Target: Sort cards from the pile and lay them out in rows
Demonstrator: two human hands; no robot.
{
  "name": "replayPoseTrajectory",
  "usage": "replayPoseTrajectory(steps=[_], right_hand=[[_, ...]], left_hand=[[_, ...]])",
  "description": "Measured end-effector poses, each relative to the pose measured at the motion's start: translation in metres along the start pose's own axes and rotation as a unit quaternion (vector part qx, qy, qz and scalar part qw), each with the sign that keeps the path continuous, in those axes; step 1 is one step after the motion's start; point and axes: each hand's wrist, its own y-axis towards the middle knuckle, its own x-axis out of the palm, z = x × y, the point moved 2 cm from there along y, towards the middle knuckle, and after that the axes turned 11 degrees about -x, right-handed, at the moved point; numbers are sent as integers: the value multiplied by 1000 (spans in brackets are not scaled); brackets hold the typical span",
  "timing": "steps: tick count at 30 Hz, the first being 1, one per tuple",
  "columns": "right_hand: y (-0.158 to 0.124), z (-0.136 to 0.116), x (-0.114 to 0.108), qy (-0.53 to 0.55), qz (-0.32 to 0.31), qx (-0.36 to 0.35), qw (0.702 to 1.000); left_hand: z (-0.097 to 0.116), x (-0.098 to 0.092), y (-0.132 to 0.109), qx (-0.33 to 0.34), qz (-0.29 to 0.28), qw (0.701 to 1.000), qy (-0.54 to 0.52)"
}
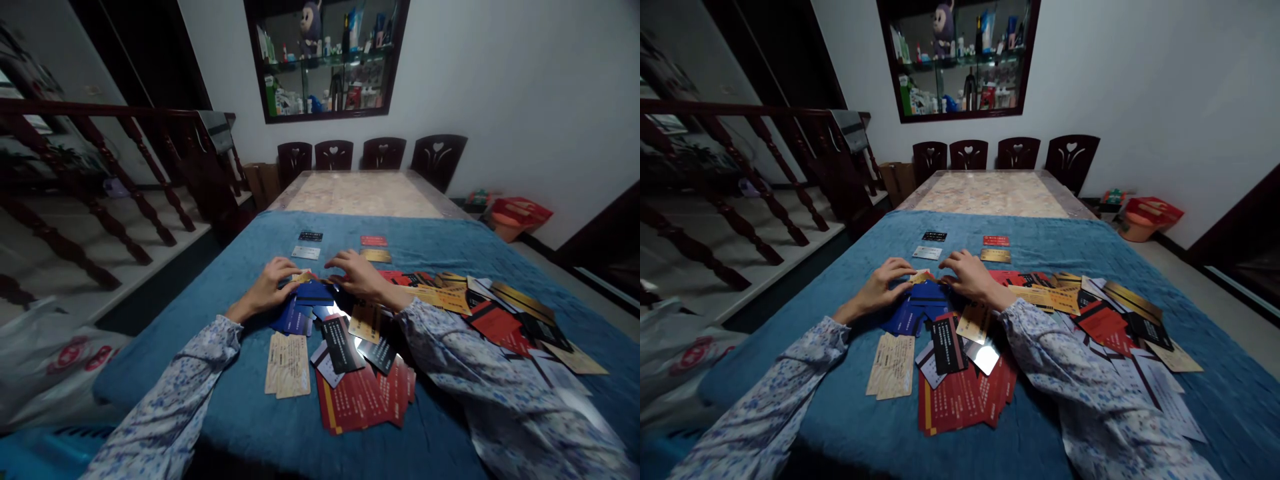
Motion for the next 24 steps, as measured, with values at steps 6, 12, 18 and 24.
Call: replayPoseTrajectory(steps=[6, 12, 18, 24], right_hand=[[-8, -15, 0, -6, -19, -29, 999], [-11, -26, -1, -17, -64, -29, 997], [-11, -32, -1, -18, -96, -33, 995], [-12, -32, 1, -12, -100, -38, 994]], left_hand=[[9, -2, -5, 17, -48, 999, 8], [16, -1, -7, 17, -91, 996, 8], [14, 2, -9, 21, -102, 995, 9], [12, 4, -9, 26, -115, 993, 4]])
